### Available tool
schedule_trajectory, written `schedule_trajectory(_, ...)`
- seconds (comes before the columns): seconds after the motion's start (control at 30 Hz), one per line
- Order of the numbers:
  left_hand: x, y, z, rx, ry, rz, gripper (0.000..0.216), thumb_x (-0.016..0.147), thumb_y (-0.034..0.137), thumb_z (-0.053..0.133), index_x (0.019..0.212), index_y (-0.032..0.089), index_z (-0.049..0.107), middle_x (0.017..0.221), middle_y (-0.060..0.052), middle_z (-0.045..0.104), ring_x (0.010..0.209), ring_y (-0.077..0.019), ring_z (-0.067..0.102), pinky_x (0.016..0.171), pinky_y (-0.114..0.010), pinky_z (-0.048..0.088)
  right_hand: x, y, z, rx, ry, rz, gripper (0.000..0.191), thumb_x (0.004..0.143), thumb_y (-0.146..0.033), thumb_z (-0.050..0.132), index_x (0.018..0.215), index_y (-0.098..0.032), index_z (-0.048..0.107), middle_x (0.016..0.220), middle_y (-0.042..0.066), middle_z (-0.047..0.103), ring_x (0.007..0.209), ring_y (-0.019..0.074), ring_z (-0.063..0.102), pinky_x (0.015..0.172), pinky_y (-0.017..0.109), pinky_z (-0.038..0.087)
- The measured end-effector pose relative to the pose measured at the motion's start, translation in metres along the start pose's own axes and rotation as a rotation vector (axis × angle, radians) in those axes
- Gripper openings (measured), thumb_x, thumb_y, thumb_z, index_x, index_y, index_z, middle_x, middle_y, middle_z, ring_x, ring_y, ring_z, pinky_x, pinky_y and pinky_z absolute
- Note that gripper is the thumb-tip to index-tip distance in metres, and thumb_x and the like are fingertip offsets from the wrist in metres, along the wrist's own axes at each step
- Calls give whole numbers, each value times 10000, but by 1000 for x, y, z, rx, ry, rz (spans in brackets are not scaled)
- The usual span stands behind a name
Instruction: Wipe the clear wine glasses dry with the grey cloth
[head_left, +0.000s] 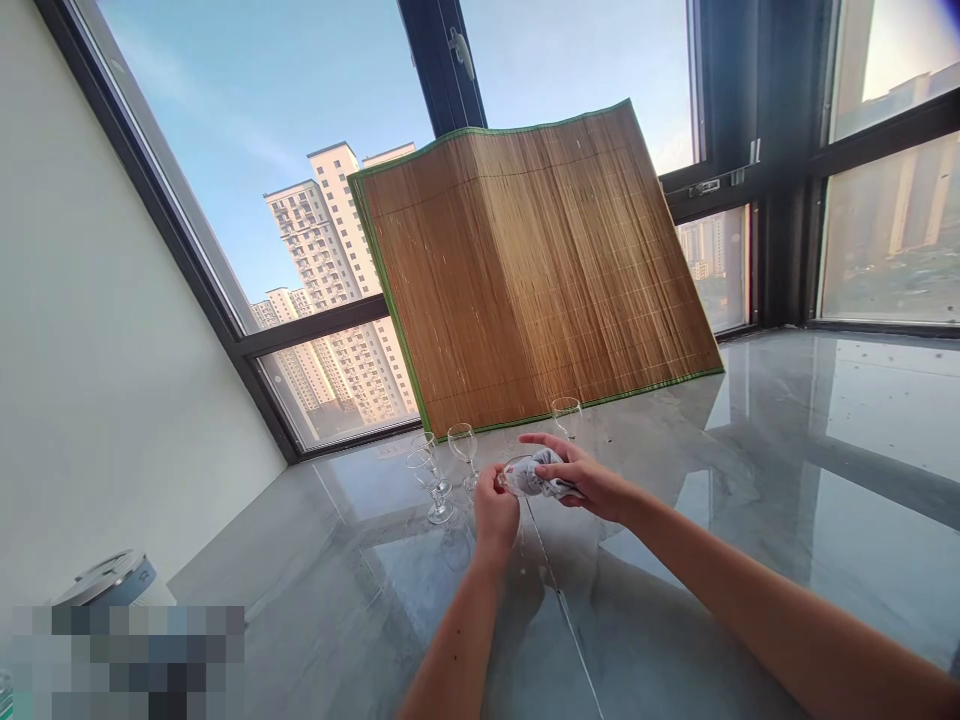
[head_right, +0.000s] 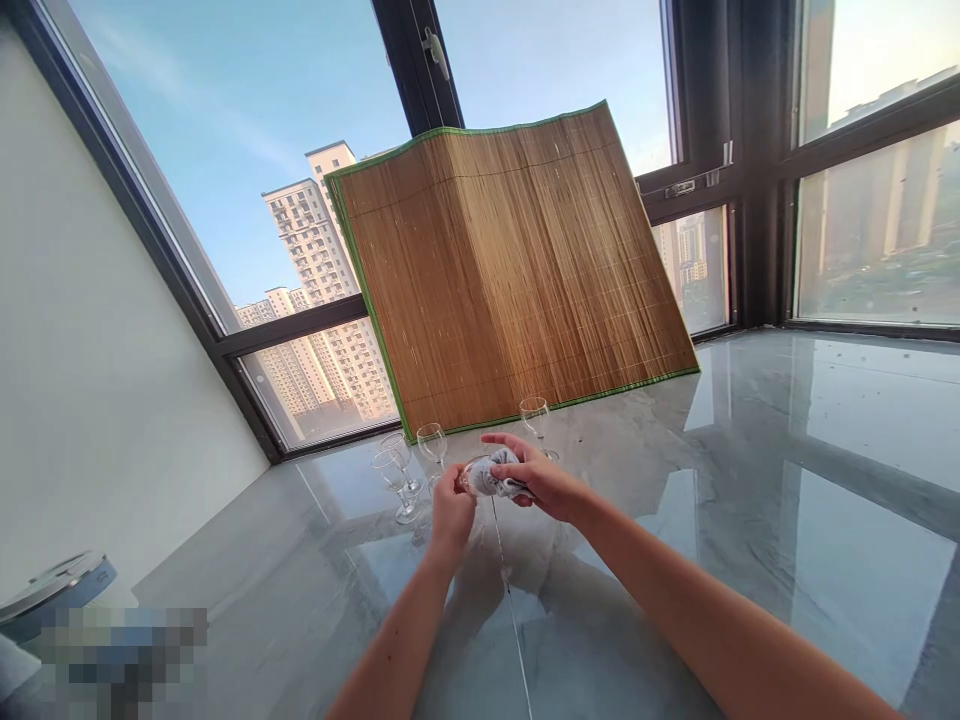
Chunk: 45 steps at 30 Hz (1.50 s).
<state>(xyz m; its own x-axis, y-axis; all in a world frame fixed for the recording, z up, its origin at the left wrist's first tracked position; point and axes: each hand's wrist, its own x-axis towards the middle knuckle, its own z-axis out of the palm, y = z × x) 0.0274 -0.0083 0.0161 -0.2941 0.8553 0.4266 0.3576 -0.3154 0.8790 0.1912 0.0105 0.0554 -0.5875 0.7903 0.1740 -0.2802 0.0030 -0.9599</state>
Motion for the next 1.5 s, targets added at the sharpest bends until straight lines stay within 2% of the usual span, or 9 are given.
schedule_trajectory(0.67, 0, 7, 0, -229, -33, -242, 304, 537, 76, 503, 770, 180, 669, 603, 47, 469, 566, -90, 393, 547, -218, 285, 3, 0, -7, 104, 80, -45, 547, 714, -305, 708, 1235, -230, 559, 796, 3, 550, 520, 62, 397, 368, 169, 187)
schedule_trajectory(0.77, 3, 3, -1, -414, -8, -408, 317, 522, 61, 531, 795, 166, 653, 593, 60, 426, 506, -64, 335, 495, -210, 236, 5, -6, -14, 141, 156, -87, 536, 706, -295, 712, 1217, -219, 571, 784, 2, 547, 495, 52, 353, 357, 170, 172)
schedule_trajectory(0.87, 6, 2, -5, -568, 12, -534, 363, 522, 70, 542, 865, 167, 610, 595, 77, 367, 456, -47, 291, 457, -200, 211, 9, -10, -24, 111, 303, -183, 544, 703, -304, 713, 1216, -214, 558, 794, 4, 566, 501, 57, 375, 349, 164, 213)
schedule_trajectory(1.0, 5, 14, -12, -835, -62, -557, 417, 550, 87, 562, 957, 177, 580, 648, 63, 381, 470, -41, 320, 453, -178, 247, 16, 3, -23, -179, 462, -174, 537, 710, -285, 677, 1214, -190, 517, 730, -11, 568, 471, 78, 443, 334, 180, 319)
schedule_trajectory(1.07, 2, 22, -14, -1040, -151, -552, 416, 587, 91, 585, 993, 177, 592, 689, 40, 421, 502, -47, 359, 459, -172, 278, 18, 17, -16, -339, 428, -127, 529, 720, -253, 641, 1224, -195, 492, 690, -32, 551, 435, 83, 454, 321, 189, 345)
schedule_trajectory(1.13, -1, 28, -15, -1196, -220, -537, 383, 629, 99, 589, 1004, 178, 608, 718, 14, 453, 538, -60, 400, 464, -173, 306, 20, 31, -7, -439, 327, -90, 559, 719, -227, 627, 1253, -206, 459, 644, -57, 535, 407, 86, 452, 310, 188, 351)
schedule_trajectory(1.27, -1, 29, -17, -1243, -228, -510, 257, 663, 102, 569, 905, 182, 601, 727, -3, 473, 556, -69, 423, 469, -174, 320, 18, 43, 3, -375, 131, 9, 577, 723, -266, 654, 1260, -225, 446, 624, -63, 543, 441, 96, 482, 329, 177, 366)
schedule_trajectory(1.4, 4, 26, -17, -1261, -190, -505, 229, 661, 86, 583, 859, 190, 537, 694, 22, 444, 523, -61, 397, 453, -171, 291, 15, 32, -1, -160, 172, 64, 534, 707, -283, 671, 1205, -204, 497, 722, -9, 591, 504, 95, 506, 342, 170, 338)
schedule_trajectory(1.5, 5, 23, -15, -1209, -90, -509, 282, 640, 62, 585, 874, 193, 501, 665, 42, 411, 496, -55, 385, 433, -165, 260, 15, 20, -10, 18, 228, 28, 482, 713, -292, 663, 1166, -191, 530, 750, 8, 597, 492, 78, 472, 347, 173, 311)
